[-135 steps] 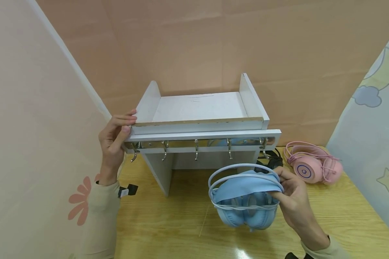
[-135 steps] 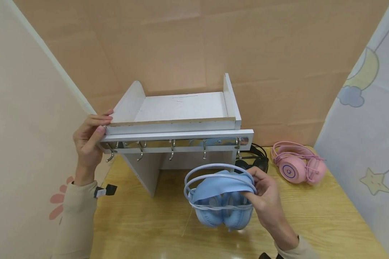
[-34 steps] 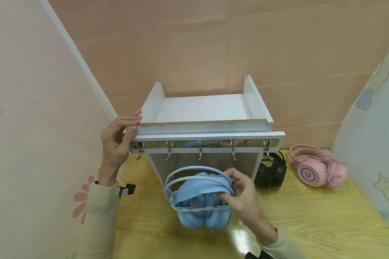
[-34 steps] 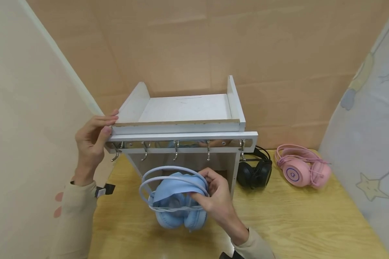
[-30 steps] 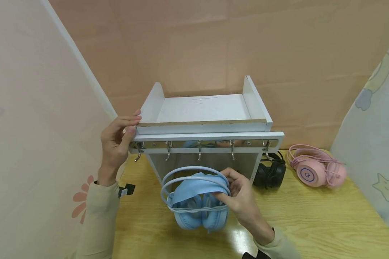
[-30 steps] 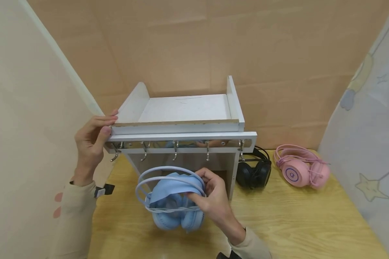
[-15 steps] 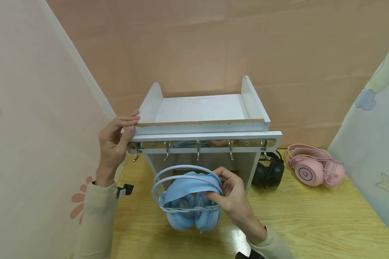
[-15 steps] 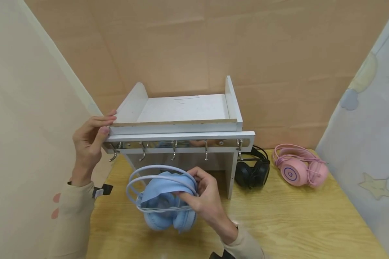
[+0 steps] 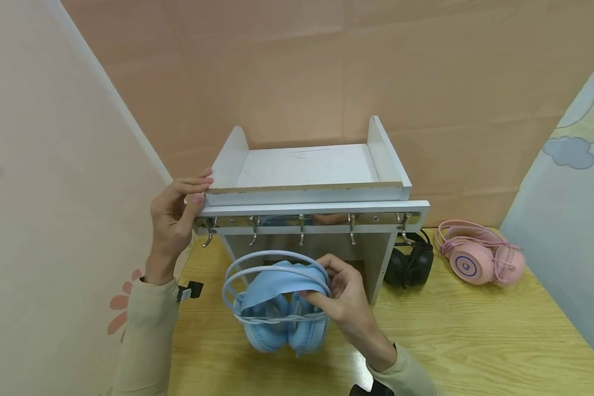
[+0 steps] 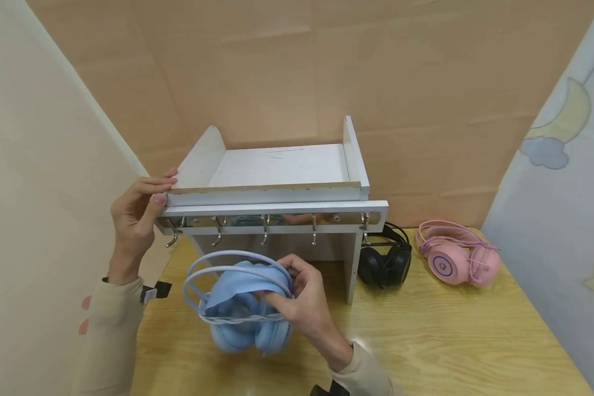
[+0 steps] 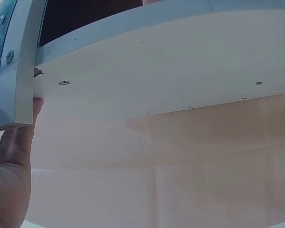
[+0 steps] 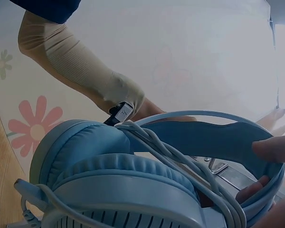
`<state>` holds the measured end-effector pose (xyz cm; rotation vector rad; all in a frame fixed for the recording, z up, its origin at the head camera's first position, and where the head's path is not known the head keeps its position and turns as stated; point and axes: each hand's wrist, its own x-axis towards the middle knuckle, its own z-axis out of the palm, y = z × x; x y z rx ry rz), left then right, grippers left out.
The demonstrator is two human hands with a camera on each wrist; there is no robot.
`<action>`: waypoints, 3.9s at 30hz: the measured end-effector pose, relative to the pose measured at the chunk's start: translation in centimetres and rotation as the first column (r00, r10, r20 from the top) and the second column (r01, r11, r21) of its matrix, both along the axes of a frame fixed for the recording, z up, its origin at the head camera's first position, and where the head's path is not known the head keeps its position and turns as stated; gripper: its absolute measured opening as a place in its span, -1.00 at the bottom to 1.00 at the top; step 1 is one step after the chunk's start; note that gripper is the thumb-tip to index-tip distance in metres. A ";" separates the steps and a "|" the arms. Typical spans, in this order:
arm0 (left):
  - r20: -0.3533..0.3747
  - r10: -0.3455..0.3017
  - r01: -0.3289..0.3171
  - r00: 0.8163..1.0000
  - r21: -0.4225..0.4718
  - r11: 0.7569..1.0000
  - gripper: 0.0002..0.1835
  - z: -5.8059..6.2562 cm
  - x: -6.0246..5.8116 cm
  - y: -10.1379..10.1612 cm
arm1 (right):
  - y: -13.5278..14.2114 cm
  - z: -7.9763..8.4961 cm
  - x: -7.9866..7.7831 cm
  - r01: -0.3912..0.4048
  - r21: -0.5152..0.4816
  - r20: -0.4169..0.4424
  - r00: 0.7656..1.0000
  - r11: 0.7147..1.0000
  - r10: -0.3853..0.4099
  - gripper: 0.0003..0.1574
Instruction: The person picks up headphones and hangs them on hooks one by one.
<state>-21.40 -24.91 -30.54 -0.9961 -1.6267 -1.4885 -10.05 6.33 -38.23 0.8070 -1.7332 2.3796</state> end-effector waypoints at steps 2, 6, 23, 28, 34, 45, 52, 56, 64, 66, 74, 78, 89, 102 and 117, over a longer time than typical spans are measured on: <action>-0.001 0.001 -0.001 1.000 -0.001 1.000 -0.87 0.0 0.0 0.0 | -0.2 0.0 -0.1 0.002 -0.002 -0.005 1.000 1.000 -0.002 -0.68; 0.001 0.001 -0.001 1.000 -0.002 1.000 -0.86 0.1 0.0 -0.1 | -0.6 0.1 -0.2 0.005 -0.004 -0.006 1.000 1.000 -0.005 -0.67; 0.017 -0.014 0.014 1.000 0.003 1.000 -0.85 0.2 0.2 0.1 | -1.7 -0.2 -0.8 0.004 0.003 0.008 1.000 1.000 -0.004 -0.65; 0.016 -0.006 0.006 1.000 -0.003 1.000 -0.84 0.1 0.2 0.0 | -2.0 -0.2 -0.9 -0.007 -0.002 0.005 1.000 1.000 0.007 -0.63; 0.009 -0.003 0.003 1.000 -0.016 1.000 -0.84 0.0 0.2 -0.2 | -2.4 -0.3 -1.0 -0.015 -0.001 0.002 1.000 1.000 0.015 -0.63; 0.002 0.018 -0.018 1.000 -0.090 0.996 -0.83 0.5 0.4 -0.3 | -2.9 -0.2 -0.8 -0.011 0.005 -0.005 1.000 1.000 0.011 -0.59; 0.008 0.028 -0.027 1.000 -0.109 0.994 -0.83 0.7 0.6 -0.5 | -3.6 0.2 -0.6 -0.007 0.034 -0.013 1.000 0.999 0.007 -0.61; 0.023 0.020 -0.017 1.000 -0.110 0.994 -0.81 0.7 0.7 -0.6 | -4.1 0.5 -0.5 -0.017 0.039 -0.005 1.000 0.999 0.017 -0.59; 0.049 0.029 -0.024 0.998 -0.103 0.994 -0.84 0.6 0.8 -0.5 | -4.7 0.8 -0.5 -0.027 0.047 -0.017 0.999 0.999 0.028 -0.59; 0.054 0.027 -0.022 0.998 -0.100 0.995 -0.84 0.6 0.8 -0.5 | -4.8 0.8 -0.6 -0.025 0.051 -0.011 1.000 0.998 0.026 -0.60; 0.054 0.038 -0.032 0.998 -0.112 0.993 -0.84 0.7 0.8 -0.6 | -5.3 0.6 -0.8 -0.033 0.047 -0.023 0.999 0.998 0.034 -0.61; 0.050 0.023 -0.017 0.998 -0.111 0.994 -0.83 0.7 0.8 -0.7 | -5.5 0.5 -1.0 -0.037 0.048 -0.008 0.999 0.998 0.037 -0.61; 0.046 0.006 -0.002 0.999 -0.095 0.995 -0.83 0.6 0.7 -0.6 | -6.1 0.2 -1.3 -0.032 0.048 -0.012 0.999 0.998 0.033 -0.60; 0.040 0.015 -0.011 0.999 -0.101 0.995 -0.84 0.6 0.7 -0.5 | -6.6 0.4 -1.4 -0.031 0.060 -0.015 0.999 0.998 0.032 -0.59; 0.058 0.018 -0.011 0.998 -0.112 0.994 -0.82 0.5 0.8 -0.6 | -7.1 0.3 -1.6 -0.036 0.067 -0.013 0.999 0.997 0.037 -0.59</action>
